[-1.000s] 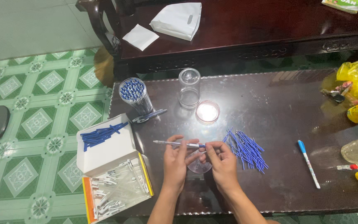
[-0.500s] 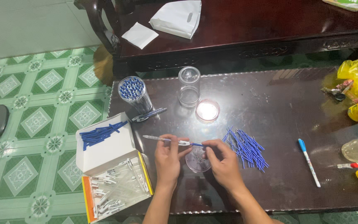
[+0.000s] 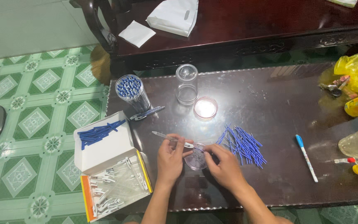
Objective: The person assembles several pens by hand by picking up pen bodies, inserting blue ink cartridges, and attaching blue end caps while working over a small tray on a table.
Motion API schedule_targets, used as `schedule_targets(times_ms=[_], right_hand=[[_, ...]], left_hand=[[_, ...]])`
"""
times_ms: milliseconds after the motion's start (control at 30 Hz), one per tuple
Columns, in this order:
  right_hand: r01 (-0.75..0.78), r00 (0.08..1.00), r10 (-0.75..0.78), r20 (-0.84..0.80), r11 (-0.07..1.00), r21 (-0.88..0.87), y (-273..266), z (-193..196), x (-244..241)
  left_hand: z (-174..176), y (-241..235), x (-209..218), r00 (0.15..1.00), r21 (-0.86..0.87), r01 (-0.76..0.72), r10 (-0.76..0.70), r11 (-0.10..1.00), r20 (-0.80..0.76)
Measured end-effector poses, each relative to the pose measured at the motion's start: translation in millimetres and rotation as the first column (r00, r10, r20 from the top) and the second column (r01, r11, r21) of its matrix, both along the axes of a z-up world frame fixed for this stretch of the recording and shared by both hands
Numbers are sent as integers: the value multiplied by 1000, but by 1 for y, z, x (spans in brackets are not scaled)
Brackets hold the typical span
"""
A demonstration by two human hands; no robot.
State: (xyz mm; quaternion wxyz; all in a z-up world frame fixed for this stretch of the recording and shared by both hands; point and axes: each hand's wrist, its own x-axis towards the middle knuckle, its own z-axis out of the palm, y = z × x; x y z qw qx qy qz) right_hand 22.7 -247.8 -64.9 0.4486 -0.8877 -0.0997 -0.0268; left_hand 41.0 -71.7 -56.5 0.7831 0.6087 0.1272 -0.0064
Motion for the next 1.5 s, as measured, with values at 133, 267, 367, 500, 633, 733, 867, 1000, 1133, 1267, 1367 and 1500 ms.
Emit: schedule_targets(times_ms=[133,267,367,500,633,733,867,1000,1133,1267,1367,1500], right_hand=[[117,978,-124,-170,992,-52,-26,-5,3],[210,895,-221,-389,975,-71,-58,8,5],[234,844,-283,-455,959,-162,-72,5,2],[265,882,-203,-425,960,91,-74,-3,-5],[347,842,-306,-444,938,10,-76,2,-6],[399,854,-355,-380,916,41,-88,-12,-1],[478,815,-434,-385,878,23,-89,6,1],[534,776,-496,-390,845,-12,-103,2,2],[529,732,-593,-334,805,-268,-112,1,6],[583,635,-662,-397,749,-316,-85,30,7],[390,902,-341,-264,907,159,-89,-36,18],[251,946,-153,-287,905,344,-9,-30,22]], left_hand=[[10,5,1,999,-1,-41,41,999,5],[-6,5,3,998,-22,-65,65,998,-20],[-2,-4,-5,999,82,35,-34,996,-14],[2,-12,-8,988,139,139,-127,981,-89],[7,-10,-11,972,477,224,-233,850,-42],[-5,-8,-13,939,779,151,-335,609,81],[-5,-6,-11,949,749,80,-280,658,144],[18,8,-10,974,738,1,-169,675,152],[38,38,-15,983,649,-92,-36,755,181],[55,80,-39,995,715,-54,95,697,-17],[11,132,-65,968,923,207,70,324,-242],[19,146,-83,874,886,454,145,94,-463]])
